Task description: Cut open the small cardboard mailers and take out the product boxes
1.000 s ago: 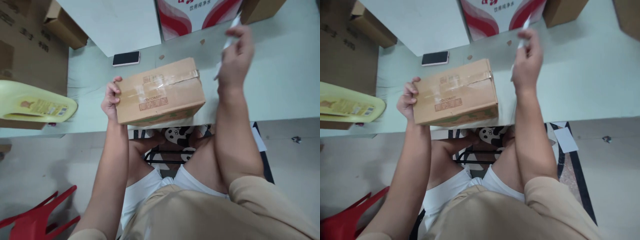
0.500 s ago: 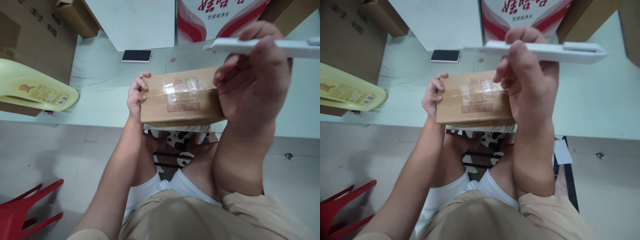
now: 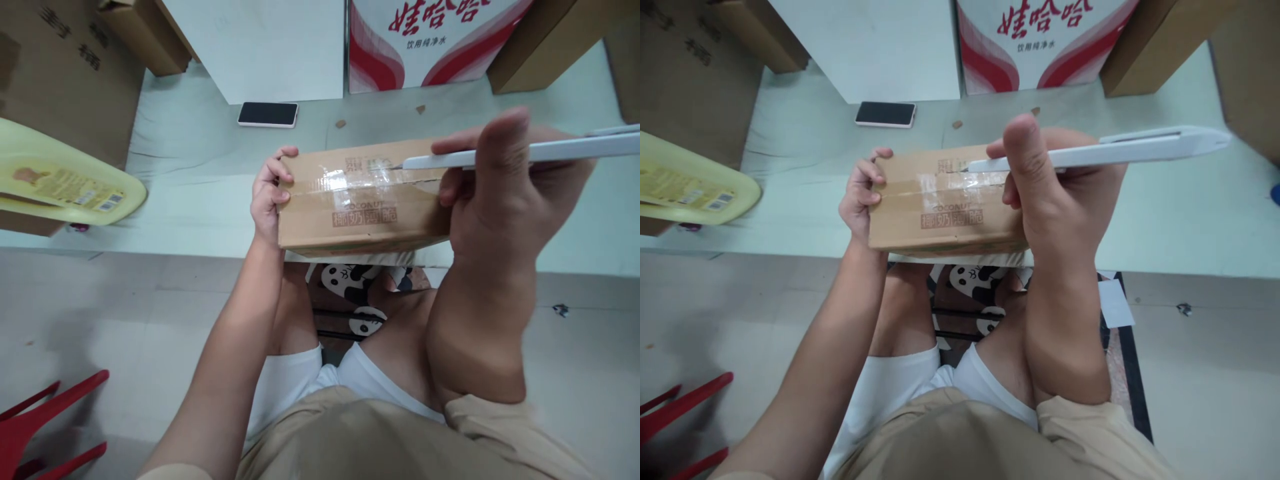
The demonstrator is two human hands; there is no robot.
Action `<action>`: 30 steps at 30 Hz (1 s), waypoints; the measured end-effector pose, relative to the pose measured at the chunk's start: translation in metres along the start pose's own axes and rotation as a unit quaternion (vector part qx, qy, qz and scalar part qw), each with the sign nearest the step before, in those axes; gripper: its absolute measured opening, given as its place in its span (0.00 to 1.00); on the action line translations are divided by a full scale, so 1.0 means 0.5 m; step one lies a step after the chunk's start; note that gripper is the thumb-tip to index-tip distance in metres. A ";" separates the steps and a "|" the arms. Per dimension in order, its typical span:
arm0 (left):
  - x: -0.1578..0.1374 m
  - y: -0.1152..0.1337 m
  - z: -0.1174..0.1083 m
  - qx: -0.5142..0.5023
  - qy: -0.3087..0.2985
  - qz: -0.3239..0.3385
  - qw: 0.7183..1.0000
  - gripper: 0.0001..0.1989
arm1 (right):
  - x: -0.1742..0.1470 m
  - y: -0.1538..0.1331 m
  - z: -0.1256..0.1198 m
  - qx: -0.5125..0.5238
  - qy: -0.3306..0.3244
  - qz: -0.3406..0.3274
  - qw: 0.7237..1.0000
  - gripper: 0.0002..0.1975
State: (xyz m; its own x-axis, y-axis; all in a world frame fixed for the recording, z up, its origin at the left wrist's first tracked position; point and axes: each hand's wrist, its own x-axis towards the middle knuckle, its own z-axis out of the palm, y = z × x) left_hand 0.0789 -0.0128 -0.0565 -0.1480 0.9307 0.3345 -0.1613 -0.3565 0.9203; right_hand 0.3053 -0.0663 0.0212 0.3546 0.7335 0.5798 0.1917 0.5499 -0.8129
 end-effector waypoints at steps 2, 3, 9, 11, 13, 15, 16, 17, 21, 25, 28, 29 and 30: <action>-0.003 0.000 0.001 -0.031 -0.014 -0.002 0.999 0.25 | 0.003 -0.004 -0.009 -0.018 -0.045 0.032 0.998 0.19; -0.004 0.000 0.001 -0.048 -0.023 -0.004 0.999 0.24 | 0.005 -0.006 -0.014 -0.029 -0.071 0.040 0.996 0.18; -0.008 -0.006 0.004 -0.077 -0.049 0.003 0.996 0.21 | 0.001 -0.015 -0.013 -0.060 -0.144 0.034 0.987 0.07; -0.008 -0.012 0.003 -0.072 -0.057 0.007 0.996 0.23 | -0.003 -0.014 -0.001 -0.051 -0.136 0.048 0.988 0.09; -0.008 -0.018 0.001 -0.073 -0.057 0.009 0.996 0.24 | -0.008 -0.012 0.008 -0.049 -0.145 0.048 0.987 0.10; -0.008 -0.021 0.000 -0.073 -0.055 0.012 0.996 0.26 | -0.011 -0.008 0.013 -0.065 -0.156 0.041 0.985 0.11; -0.008 -0.023 0.000 -0.072 -0.054 0.013 0.996 0.27 | -0.012 -0.006 0.013 -0.074 -0.160 0.039 0.984 0.11; -0.008 -0.023 0.000 -0.073 -0.053 0.015 0.996 0.27 | -0.013 -0.005 0.013 -0.081 -0.161 0.037 0.983 0.12; -0.008 -0.021 0.000 -0.078 -0.057 0.017 0.995 0.27 | -0.014 -0.005 0.012 -0.092 -0.160 0.040 0.982 0.14; -0.009 -0.019 0.002 -0.078 -0.057 0.010 0.995 0.25 | -0.014 -0.007 0.013 -0.098 -0.155 0.047 0.982 0.14; -0.009 -0.020 0.002 -0.077 -0.054 0.009 0.996 0.26 | -0.014 -0.008 0.013 -0.098 -0.155 0.046 0.982 0.13; -0.010 -0.020 0.002 -0.076 -0.054 0.010 0.996 0.26 | -0.014 -0.008 0.013 -0.097 -0.156 0.047 0.982 0.13; -0.010 -0.020 0.002 -0.074 -0.054 0.012 0.996 0.26 | -0.014 -0.008 0.014 -0.097 -0.156 0.047 0.982 0.13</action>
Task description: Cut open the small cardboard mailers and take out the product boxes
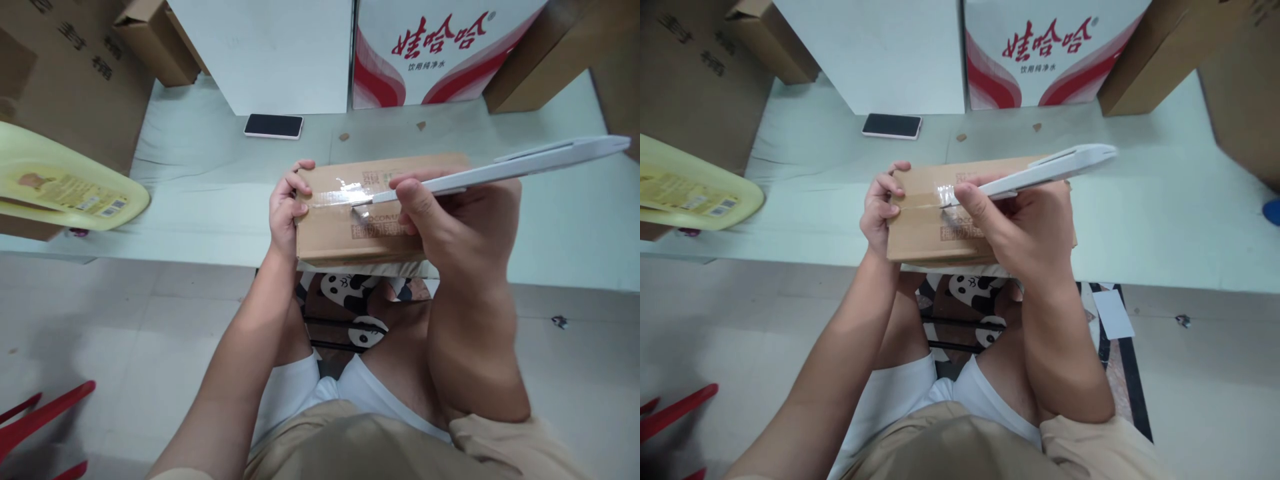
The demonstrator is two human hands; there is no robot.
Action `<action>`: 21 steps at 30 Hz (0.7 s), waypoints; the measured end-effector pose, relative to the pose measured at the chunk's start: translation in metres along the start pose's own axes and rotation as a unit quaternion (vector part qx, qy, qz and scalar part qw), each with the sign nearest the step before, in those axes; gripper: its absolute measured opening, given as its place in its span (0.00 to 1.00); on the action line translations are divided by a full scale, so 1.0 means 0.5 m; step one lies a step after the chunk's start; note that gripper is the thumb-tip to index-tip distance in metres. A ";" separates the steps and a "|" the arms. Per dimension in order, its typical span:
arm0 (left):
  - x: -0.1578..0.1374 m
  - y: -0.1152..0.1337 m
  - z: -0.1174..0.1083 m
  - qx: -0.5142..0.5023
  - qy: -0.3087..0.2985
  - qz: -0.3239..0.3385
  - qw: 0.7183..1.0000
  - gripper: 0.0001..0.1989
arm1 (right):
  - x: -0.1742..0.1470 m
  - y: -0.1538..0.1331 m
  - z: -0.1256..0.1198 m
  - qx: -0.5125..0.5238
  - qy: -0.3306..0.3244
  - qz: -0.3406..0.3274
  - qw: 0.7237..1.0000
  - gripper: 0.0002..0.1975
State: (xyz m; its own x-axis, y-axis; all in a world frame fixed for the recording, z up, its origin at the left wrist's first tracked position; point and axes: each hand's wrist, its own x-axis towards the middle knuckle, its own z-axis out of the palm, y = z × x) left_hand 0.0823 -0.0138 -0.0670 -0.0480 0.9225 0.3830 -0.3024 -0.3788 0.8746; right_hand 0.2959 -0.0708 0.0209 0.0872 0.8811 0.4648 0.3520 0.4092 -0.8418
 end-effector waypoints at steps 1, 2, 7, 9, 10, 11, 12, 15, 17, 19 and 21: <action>0.000 0.000 0.000 0.002 -0.001 0.002 1.000 0.27 | 0.000 0.000 0.000 0.001 0.001 0.000 1.000 0.14; -0.001 0.001 0.000 0.003 -0.003 0.003 1.000 0.27 | 0.000 -0.001 0.001 0.003 0.004 0.000 1.000 0.14; -0.003 0.006 0.005 0.003 -0.003 0.002 1.000 0.27 | -0.001 0.001 0.002 -0.002 0.000 0.003 1.000 0.18; -0.003 0.010 0.009 -0.001 0.003 0.001 1.000 0.26 | -0.001 0.003 0.002 -0.006 0.001 0.006 1.000 0.18; -0.003 0.012 0.012 -0.004 0.006 -0.001 1.000 0.26 | -0.001 0.003 0.003 -0.009 0.004 0.007 1.000 0.18; -0.003 0.014 0.015 -0.009 0.009 -0.004 1.000 0.25 | -0.001 0.004 0.004 -0.011 0.008 0.008 1.000 0.17; -0.003 0.017 0.018 -0.014 0.012 -0.008 1.000 0.24 | 0.000 0.004 0.004 -0.013 0.012 0.010 1.000 0.16; -0.004 0.022 0.025 -0.028 0.021 -0.022 0.999 0.21 | 0.000 0.003 0.007 -0.014 0.024 0.005 1.000 0.14; -0.004 0.023 0.024 -0.028 0.021 -0.024 0.999 0.20 | 0.000 0.002 0.008 -0.016 0.028 -0.002 0.999 0.15; -0.004 0.020 0.020 -0.021 0.016 -0.019 0.999 0.22 | 0.000 0.001 0.008 -0.016 0.032 -0.006 0.999 0.16; -0.003 0.015 0.015 -0.013 0.008 -0.010 1.000 0.24 | 0.000 0.000 0.006 -0.003 0.032 -0.006 0.999 0.15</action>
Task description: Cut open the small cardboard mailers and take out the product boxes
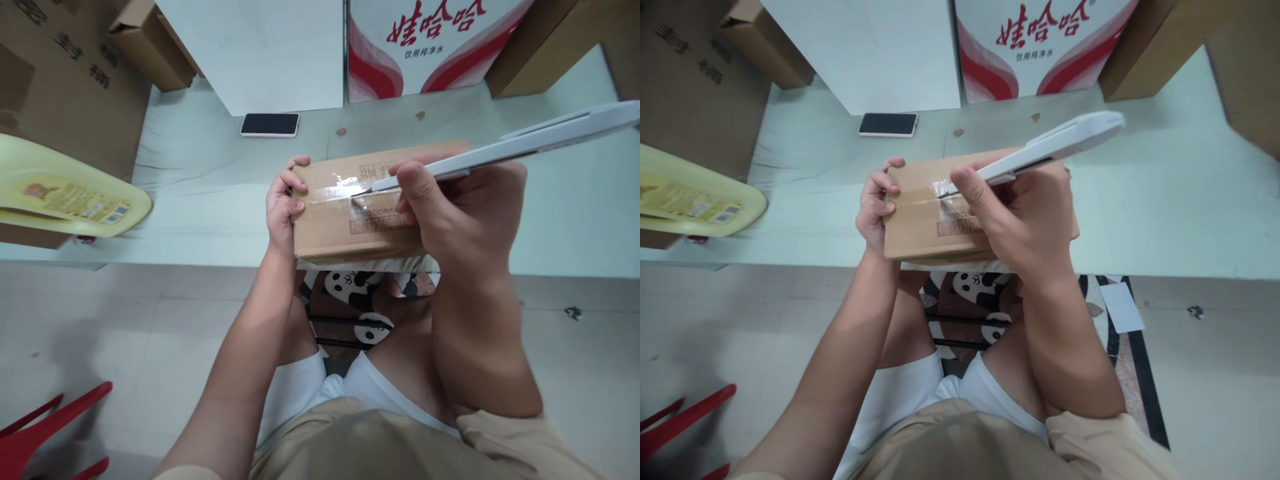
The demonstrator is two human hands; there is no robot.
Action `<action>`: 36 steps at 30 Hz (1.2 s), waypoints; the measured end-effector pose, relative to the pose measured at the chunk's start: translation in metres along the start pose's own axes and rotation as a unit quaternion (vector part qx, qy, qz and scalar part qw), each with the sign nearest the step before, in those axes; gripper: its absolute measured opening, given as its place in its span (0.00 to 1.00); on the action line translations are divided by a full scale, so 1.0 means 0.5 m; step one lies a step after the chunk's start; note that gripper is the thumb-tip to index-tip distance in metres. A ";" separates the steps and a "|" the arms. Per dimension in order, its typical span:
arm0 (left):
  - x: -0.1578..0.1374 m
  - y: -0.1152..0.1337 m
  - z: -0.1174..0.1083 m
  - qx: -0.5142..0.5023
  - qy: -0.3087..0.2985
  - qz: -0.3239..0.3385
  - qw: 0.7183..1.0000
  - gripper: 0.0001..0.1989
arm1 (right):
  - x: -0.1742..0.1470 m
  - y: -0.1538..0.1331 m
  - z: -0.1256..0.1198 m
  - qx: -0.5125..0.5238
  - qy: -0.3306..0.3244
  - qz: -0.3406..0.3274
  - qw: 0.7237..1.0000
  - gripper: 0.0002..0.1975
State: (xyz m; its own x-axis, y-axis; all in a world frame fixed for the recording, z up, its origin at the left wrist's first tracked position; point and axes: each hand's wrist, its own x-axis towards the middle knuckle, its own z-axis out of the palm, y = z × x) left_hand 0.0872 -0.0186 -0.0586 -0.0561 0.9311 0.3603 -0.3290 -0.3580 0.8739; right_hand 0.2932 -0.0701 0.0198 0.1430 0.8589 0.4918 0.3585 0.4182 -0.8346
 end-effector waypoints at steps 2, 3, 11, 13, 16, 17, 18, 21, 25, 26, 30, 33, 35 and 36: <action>0.001 -0.004 -0.005 0.004 -0.004 0.006 1.000 0.24 | 0.001 -0.001 -0.002 0.019 -0.002 -0.002 1.000 0.13; 0.002 -0.006 -0.006 0.005 -0.005 0.006 1.000 0.24 | 0.001 0.000 -0.003 0.026 -0.005 -0.004 1.000 0.13; 0.003 -0.012 -0.013 0.029 -0.007 0.001 1.000 0.28 | 0.000 0.004 -0.003 -0.018 -0.016 0.018 1.000 0.15; 0.002 -0.013 -0.013 0.031 -0.007 0.003 0.999 0.27 | 0.001 0.003 -0.001 -0.010 -0.014 0.020 1.000 0.14; 0.001 -0.013 -0.014 0.029 -0.009 0.006 1.000 0.27 | 0.002 0.000 0.003 0.006 -0.031 0.021 0.999 0.10; 0.001 -0.013 -0.014 0.028 -0.010 0.007 1.000 0.27 | 0.002 -0.002 0.004 0.010 -0.041 0.020 0.999 0.09; 0.001 -0.012 -0.014 0.028 -0.011 0.008 1.000 0.28 | 0.003 -0.003 0.006 0.013 -0.050 0.018 0.998 0.08; 0.000 -0.012 -0.014 0.039 -0.009 0.013 0.999 0.29 | 0.002 -0.006 0.008 0.007 -0.055 0.013 0.998 0.07; 0.001 -0.014 -0.015 0.042 -0.007 0.011 0.999 0.29 | 0.000 -0.007 0.010 -0.019 -0.027 0.003 0.999 0.08; 0.002 -0.014 -0.015 0.038 -0.007 0.009 0.999 0.28 | -0.001 -0.006 0.011 -0.025 -0.019 0.000 1.000 0.08; 0.002 -0.013 -0.015 0.031 -0.007 0.007 0.999 0.26 | -0.002 -0.003 0.013 -0.050 0.016 -0.003 0.999 0.08; 0.002 -0.011 -0.014 0.033 -0.003 0.001 0.999 0.27 | -0.002 0.000 0.013 -0.069 0.045 -0.009 0.997 0.09; 0.002 -0.011 -0.013 0.034 -0.002 -0.004 0.999 0.28 | -0.001 0.002 0.013 -0.072 0.056 -0.013 0.996 0.10; 0.002 -0.011 -0.014 0.035 -0.002 -0.004 0.999 0.28 | -0.001 0.002 0.012 -0.072 0.058 -0.014 0.996 0.10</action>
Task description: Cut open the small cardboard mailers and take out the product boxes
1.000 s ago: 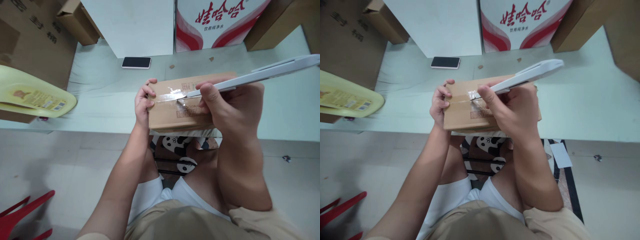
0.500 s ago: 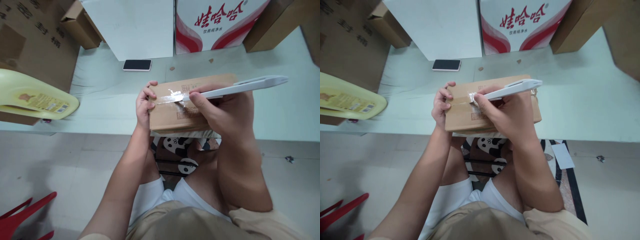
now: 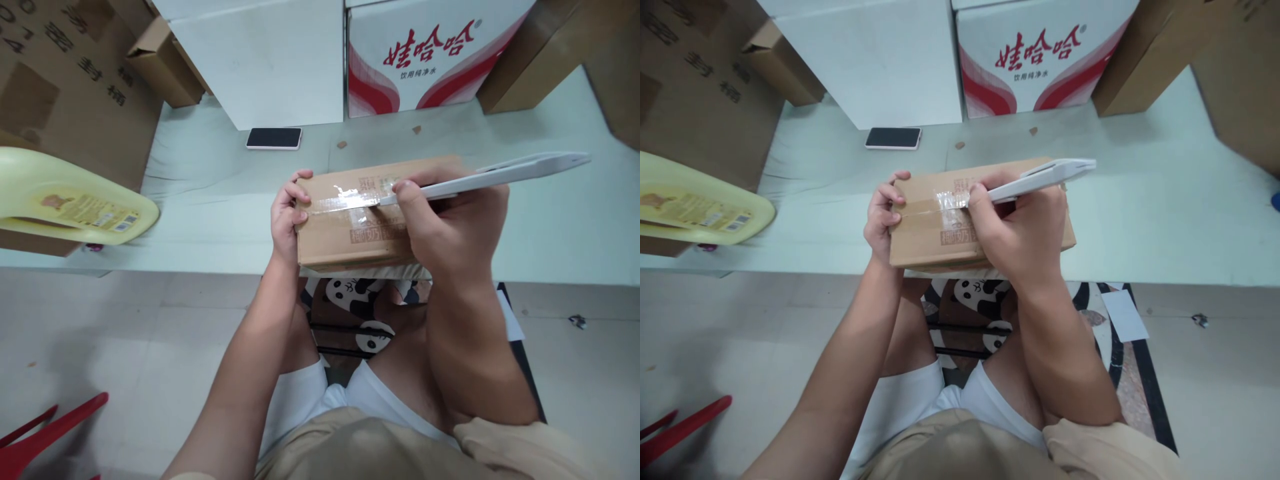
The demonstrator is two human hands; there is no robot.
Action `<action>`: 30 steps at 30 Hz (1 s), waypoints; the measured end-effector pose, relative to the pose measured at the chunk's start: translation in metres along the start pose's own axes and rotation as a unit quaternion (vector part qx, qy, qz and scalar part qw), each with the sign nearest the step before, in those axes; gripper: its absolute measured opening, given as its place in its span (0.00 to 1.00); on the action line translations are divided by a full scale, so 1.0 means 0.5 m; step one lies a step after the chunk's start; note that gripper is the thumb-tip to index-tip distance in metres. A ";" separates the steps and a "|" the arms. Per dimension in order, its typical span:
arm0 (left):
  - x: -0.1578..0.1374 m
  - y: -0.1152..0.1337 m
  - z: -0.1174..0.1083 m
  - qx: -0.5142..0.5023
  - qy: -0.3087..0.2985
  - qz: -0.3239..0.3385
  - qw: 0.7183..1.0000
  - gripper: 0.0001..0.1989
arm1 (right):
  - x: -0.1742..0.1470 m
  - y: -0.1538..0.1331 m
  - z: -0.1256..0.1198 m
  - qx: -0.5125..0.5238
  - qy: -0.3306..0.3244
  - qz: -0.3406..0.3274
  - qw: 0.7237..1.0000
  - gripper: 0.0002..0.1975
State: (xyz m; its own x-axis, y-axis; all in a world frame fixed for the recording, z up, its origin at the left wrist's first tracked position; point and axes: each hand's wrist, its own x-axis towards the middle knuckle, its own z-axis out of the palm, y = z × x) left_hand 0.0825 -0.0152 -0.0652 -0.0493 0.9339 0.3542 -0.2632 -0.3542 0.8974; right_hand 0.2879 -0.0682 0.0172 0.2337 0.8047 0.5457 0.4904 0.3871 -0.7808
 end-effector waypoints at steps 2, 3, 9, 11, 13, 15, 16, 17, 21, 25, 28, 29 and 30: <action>0.000 -0.001 -0.001 -0.001 -0.002 0.002 1.000 0.29 | 0.001 0.001 -0.001 0.001 0.001 0.000 1.000 0.09; 0.000 -0.001 -0.002 -0.003 -0.003 0.003 1.000 0.28 | 0.001 0.002 -0.001 0.001 0.003 -0.001 1.000 0.09; 0.003 0.001 -0.005 -0.005 -0.001 -0.006 1.000 0.24 | 0.002 0.006 0.000 0.008 0.003 0.005 1.000 0.09; 0.005 0.002 -0.006 -0.003 0.003 -0.007 1.000 0.23 | 0.003 0.006 0.000 0.014 -0.001 0.005 1.000 0.09; 0.006 0.003 -0.006 -0.005 0.004 -0.006 1.000 0.21 | 0.004 0.005 -0.003 0.024 0.000 0.004 1.000 0.09; 0.007 0.004 -0.006 -0.006 0.005 -0.004 1.000 0.20 | 0.005 0.003 -0.013 0.046 0.007 0.001 0.999 0.08; 0.007 0.004 -0.006 -0.006 0.006 -0.004 1.000 0.19 | 0.006 0.002 -0.022 0.067 0.014 -0.001 0.998 0.07; 0.007 0.004 -0.005 -0.005 0.008 -0.003 1.000 0.18 | 0.008 0.003 -0.032 0.090 0.025 -0.005 0.996 0.07; 0.006 0.004 -0.002 -0.012 0.011 -0.003 1.000 0.14 | 0.021 0.039 -0.082 0.145 0.135 -0.008 0.980 0.07; 0.005 0.003 0.000 -0.025 0.008 -0.004 1.000 0.16 | 0.028 0.143 -0.113 0.061 0.240 0.087 0.965 0.08; 0.007 0.001 -0.001 -0.021 0.010 0.000 1.000 0.18 | 0.019 0.231 -0.120 -0.007 0.178 0.169 0.969 0.11; 0.007 0.000 -0.001 -0.020 0.011 0.000 1.000 0.19 | 0.015 0.255 -0.121 -0.036 0.137 0.183 0.973 0.13; 0.008 -0.001 -0.001 -0.019 0.012 0.001 1.000 0.19 | 0.012 0.274 -0.122 -0.069 0.094 0.189 0.975 0.16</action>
State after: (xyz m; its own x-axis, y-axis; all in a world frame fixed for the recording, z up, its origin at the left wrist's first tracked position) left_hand 0.0818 -0.0114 -0.0643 -0.0724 0.9345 0.3486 -0.2991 -0.3538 0.8862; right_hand 0.4074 -0.0379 -0.0680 0.5630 0.7767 0.2824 0.4438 0.0042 -0.8961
